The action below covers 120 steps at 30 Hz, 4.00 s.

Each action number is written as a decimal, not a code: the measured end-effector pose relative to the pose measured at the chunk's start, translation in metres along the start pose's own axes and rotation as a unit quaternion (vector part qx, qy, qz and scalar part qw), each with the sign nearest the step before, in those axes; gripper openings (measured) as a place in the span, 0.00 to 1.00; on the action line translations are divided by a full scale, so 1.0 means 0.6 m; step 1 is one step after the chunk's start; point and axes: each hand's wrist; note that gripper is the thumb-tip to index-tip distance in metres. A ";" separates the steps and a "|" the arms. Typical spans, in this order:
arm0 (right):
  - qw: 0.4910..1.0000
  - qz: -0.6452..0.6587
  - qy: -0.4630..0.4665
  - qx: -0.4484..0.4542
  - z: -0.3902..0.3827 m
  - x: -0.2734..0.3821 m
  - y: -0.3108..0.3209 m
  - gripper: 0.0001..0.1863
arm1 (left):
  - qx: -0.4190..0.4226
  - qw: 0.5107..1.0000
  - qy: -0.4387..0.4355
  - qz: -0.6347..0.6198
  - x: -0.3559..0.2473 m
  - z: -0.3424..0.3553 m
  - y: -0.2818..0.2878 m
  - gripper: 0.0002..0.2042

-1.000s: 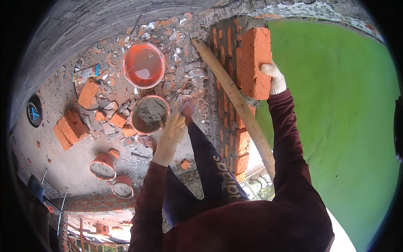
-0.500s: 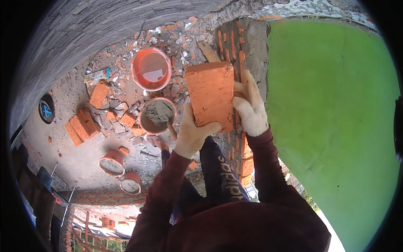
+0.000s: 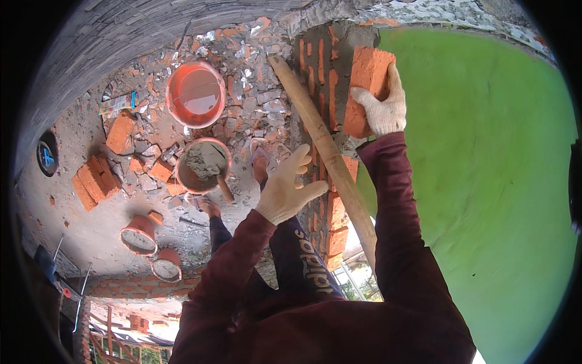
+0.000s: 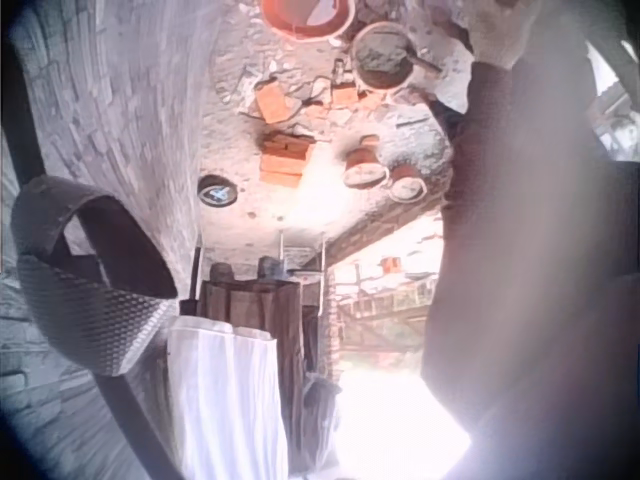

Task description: The person scoops mortar from a bucket with a trowel, spreads it on a brick wall, and places bricks one by one. The person repeatedly applies mortar, adjusts brick positions, and taps bricks to align them while building a curved brick wall.

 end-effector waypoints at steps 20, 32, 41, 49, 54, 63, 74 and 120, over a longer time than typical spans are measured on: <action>0.975 -0.218 -0.033 0.033 0.218 -0.105 -0.114 0.65 | -0.087 0.870 0.191 0.447 0.427 -0.408 0.101 0.34; 0.962 -0.257 -0.006 0.088 0.234 -0.108 -0.096 0.68 | -0.073 0.875 0.203 0.434 0.437 -0.399 0.111 0.32; 0.940 -0.330 0.012 0.081 0.218 -0.075 -0.088 0.67 | -0.059 0.876 0.197 0.437 0.421 -0.388 0.124 0.30; 0.965 -0.250 -0.044 0.067 0.180 -0.066 -0.093 0.60 | -0.028 0.856 0.204 0.474 0.404 -0.406 0.132 0.29; 0.958 -0.254 -0.085 0.106 0.173 -0.035 -0.072 0.58 | 0.058 0.837 0.265 0.475 0.355 -0.403 0.141 0.34; 0.961 -0.245 -0.060 0.117 0.185 -0.053 -0.070 0.58 | 0.077 0.823 0.295 0.479 0.314 -0.363 0.124 0.36; 0.971 -0.230 0.006 0.059 0.167 -0.094 -0.093 0.56 | 0.006 0.853 0.254 0.455 0.355 -0.401 0.098 0.34; 0.772 -0.416 0.066 0.476 -0.545 0.026 -0.596 0.20 | -0.289 0.951 0.106 0.026 0.721 -0.157 0.575 0.44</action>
Point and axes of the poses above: each hand's wrist, its own z-axis towards the middle knuckle, its own y-axis out of the back of the hand, x = y × z, and after that the axes turned 1 degree about -y, right-handed
